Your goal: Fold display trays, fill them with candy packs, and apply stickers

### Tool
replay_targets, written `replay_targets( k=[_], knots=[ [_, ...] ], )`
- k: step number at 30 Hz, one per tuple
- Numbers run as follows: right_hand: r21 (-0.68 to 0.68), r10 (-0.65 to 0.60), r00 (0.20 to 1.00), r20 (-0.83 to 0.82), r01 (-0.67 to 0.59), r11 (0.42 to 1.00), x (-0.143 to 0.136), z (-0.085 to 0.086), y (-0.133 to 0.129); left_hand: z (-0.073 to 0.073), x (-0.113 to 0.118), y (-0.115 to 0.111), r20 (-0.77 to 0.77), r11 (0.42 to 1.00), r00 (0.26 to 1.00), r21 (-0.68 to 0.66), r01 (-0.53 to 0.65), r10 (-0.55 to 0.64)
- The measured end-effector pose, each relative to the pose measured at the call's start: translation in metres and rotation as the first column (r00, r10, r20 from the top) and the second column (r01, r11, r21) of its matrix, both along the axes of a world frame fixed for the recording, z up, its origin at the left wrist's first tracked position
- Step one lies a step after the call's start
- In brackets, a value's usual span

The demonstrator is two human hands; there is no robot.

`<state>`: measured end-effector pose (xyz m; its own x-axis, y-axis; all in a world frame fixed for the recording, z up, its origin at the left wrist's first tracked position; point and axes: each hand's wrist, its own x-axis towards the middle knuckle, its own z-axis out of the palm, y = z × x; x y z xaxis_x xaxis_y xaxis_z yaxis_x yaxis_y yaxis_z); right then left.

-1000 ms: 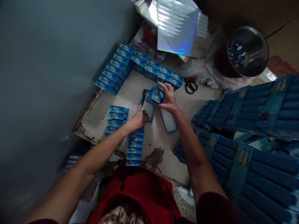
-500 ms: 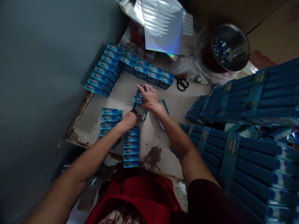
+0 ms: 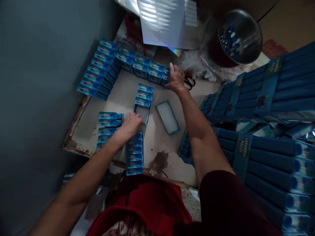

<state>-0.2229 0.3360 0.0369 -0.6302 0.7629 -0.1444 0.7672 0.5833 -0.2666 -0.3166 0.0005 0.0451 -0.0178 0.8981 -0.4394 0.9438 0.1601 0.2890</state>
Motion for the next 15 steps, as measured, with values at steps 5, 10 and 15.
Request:
replay_targets(
  k=[5,10,15],
  knots=[
    [-0.012,-0.082,0.983,-0.162,0.081,0.997,0.009,0.002,-0.011,0.012,0.11,0.045,0.157,0.994,0.984,0.079,0.074,-0.086],
    [-0.11,-0.043,0.869,-0.494,-0.014,0.994,0.086,0.031,-0.054,-0.015,0.159,0.065,0.143,0.978,0.968,-0.006,0.208,-0.205],
    [-0.298,0.035,0.897,-0.441,-0.184,0.937,0.115,0.024,-0.1,-0.025,0.111,0.046,0.144,0.946,0.935,0.006,0.325,-0.323]
  ],
)
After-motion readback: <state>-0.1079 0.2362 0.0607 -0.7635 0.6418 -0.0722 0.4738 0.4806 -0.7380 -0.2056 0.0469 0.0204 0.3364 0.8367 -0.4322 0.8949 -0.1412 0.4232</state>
